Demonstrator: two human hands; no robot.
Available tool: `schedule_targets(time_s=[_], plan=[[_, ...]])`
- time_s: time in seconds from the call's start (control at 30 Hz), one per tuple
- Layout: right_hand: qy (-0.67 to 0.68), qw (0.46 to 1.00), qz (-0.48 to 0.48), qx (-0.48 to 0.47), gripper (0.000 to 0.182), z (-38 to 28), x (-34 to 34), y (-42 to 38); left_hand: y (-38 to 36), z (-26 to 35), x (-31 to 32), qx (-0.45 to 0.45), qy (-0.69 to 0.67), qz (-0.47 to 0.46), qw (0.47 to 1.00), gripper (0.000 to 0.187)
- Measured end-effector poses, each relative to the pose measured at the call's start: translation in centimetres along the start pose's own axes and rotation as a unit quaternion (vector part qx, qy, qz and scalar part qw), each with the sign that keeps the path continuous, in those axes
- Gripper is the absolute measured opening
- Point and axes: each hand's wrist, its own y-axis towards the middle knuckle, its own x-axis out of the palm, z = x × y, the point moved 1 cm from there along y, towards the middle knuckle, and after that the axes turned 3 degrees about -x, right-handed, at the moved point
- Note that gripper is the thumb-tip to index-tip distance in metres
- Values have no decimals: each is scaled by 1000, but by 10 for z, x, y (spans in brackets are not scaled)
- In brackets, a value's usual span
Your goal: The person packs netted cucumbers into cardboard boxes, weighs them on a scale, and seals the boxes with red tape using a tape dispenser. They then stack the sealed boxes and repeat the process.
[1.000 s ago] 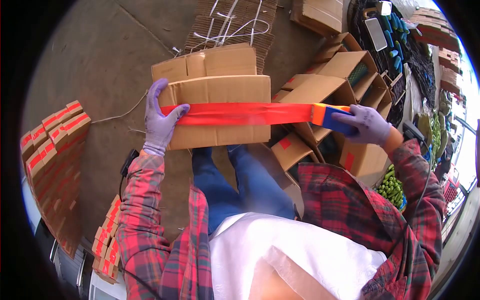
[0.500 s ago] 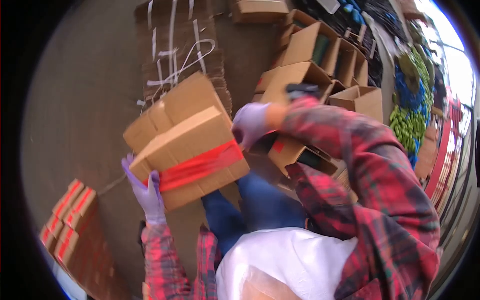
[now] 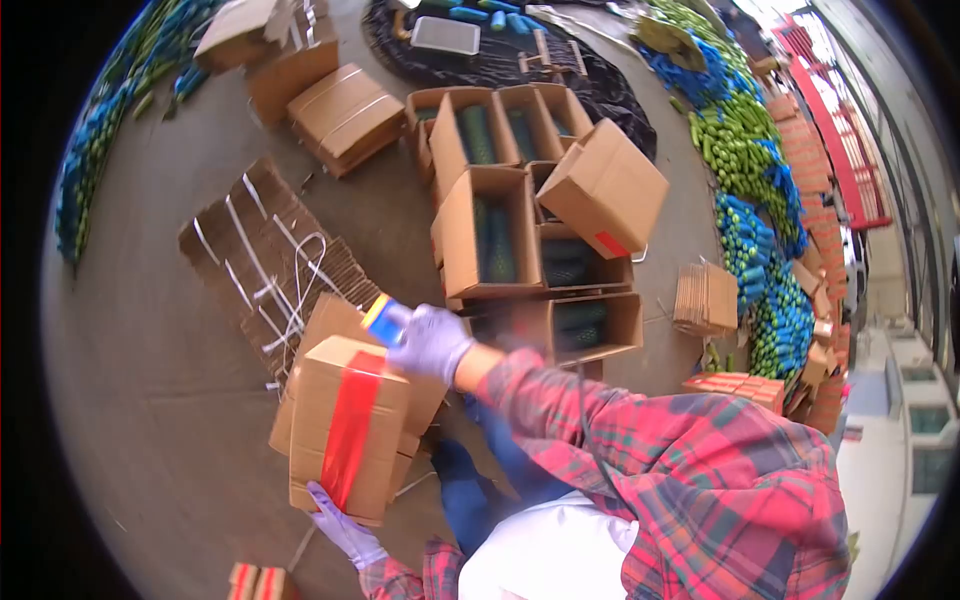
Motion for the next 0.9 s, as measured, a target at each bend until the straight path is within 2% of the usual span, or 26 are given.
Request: schedule_targets(time_s=[0.07, 0.1, 0.17, 0.23, 0.27, 0.3, 0.33, 0.37, 0.4, 0.43, 0.47, 0.5, 0.53, 0.57, 0.63, 0.67, 0.77, 0.87, 0.9], plan=[[93, 993, 66, 11, 56, 3, 29, -27, 25, -37, -23, -43, 68, 7, 997, 72], [132, 986, 100, 9, 59, 3, 32, -36, 16, -21, -16, -10, 35, 22, 999, 69], [182, 978, 87, 56, 69, 10, 7, -58, -14, 11, 11, 56, -46, 46, 996, 66], [315, 941, 104, 69, 76, 40, -21, -79, -13, 25, 27, 148, 5, 28, 989, 55], [319, 930, 166, 75, 75, 63, -33, -91, -21, 42, 53, 202, 5, 8, 979, 53], [319, 916, 230, 81, 74, 90, -46, -101, -29, 63, 83, 255, 1, -14, 967, 50], [376, 870, 306, 89, 73, 117, -58, -113, -35, 80, 111, 259, 58, -41, 963, 46], [429, 815, 379, 95, 72, 146, -68, -126, -29, 82, 148, 275, 2, -89, 957, 47], [429, 794, 421, 93, 74, 179, -80, -140, -25, 84, 189, 285, -52, -137, 947, 48], [429, 772, 459, 92, 77, 212, -88, -156, -56, 109, 240, 223, -246, -229, 915, 43], [443, 754, 472, 109, 77, 242, -96, -173, -65, 117, 284, 171, -321, -286, 886, 41], [458, 734, 485, 130, 77, 271, -97, -190, -61, 111, 335, 243, -303, -326, 862, 40], [469, 704, 521, 116, 75, 310, -84, -200, -118, 139, 370, 349, -193, -296, 868, 38], [482, 687, 528, 128, 74, 318, -87, -218, -136, 143, 412, 375, -185, -333, 845, 36], [508, 650, 542, 156, 71, 324, -89, -249, -180, 138, 479, 342, -219, -386, 828, 37], [525, 622, 561, 152, 71, 330, -81, -257, -177, 116, 514, 264, -227, -463, 815, 51], [504, 624, 550, 234, 70, 341, -54, -273, -189, 69, 562, 294, -100, -499, 809, 62], [416, 693, 507, 300, 69, 337, -43, -274, -182, 24, 567, 282, -102, -526, 796, 75], [421, 694, 504, 295, 69, 335, -41, -274, -187, 23, 558, 264, -107, -540, 792, 76]])
